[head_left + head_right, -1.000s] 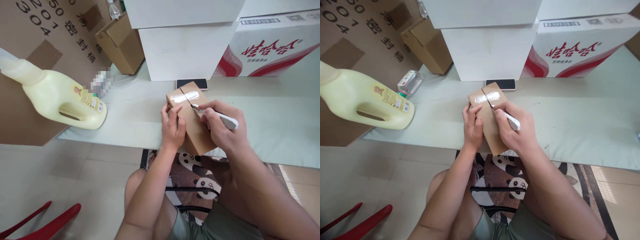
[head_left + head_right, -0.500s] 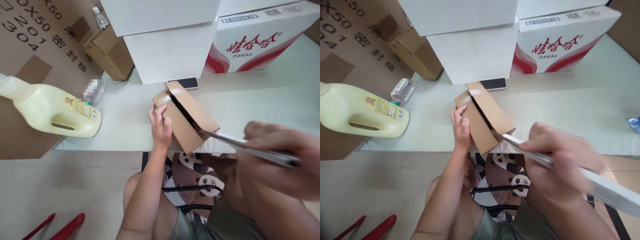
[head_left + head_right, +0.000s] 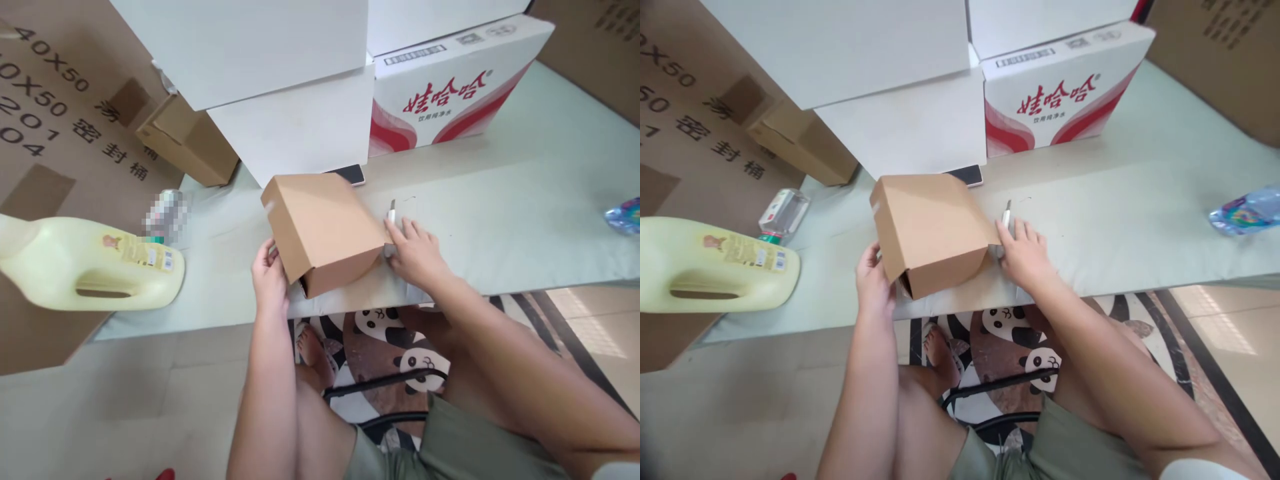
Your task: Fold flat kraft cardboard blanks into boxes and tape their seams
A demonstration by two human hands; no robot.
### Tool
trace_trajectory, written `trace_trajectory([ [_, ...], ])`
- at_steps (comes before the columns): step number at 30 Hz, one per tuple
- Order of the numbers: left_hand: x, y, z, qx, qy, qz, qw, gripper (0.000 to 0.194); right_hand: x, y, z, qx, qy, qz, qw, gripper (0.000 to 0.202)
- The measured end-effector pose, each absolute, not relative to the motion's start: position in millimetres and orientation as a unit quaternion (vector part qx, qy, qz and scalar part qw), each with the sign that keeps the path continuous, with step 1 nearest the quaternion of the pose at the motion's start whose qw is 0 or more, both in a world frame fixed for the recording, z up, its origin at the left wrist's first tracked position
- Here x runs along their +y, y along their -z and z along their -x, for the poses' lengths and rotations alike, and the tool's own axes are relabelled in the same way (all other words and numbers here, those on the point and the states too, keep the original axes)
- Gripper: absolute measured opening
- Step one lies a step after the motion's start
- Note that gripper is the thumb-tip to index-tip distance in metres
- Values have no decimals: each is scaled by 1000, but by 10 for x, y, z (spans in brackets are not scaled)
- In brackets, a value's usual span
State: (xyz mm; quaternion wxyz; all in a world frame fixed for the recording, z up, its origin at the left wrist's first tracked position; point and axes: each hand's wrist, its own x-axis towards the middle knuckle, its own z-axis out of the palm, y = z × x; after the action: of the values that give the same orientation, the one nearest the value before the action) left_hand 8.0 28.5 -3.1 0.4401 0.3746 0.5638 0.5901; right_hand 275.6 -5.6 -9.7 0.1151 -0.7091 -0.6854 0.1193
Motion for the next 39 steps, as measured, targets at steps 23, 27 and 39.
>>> trace_trajectory([
  [23, 158, -81, 63, 454, -523, -486, 533, 84, -122, -23, -2754, -503, -242, 661, 502, 47],
  [27, 145, -100, 24, 467, -537, -476, 517, 79, -138, -31, -2752, -492, -256, 668, 497, 48],
  [39, 234, -118, 142, 500, -599, -374, 500, 35, -119, -46, -2702, -317, -388, 524, 689, 47],
])
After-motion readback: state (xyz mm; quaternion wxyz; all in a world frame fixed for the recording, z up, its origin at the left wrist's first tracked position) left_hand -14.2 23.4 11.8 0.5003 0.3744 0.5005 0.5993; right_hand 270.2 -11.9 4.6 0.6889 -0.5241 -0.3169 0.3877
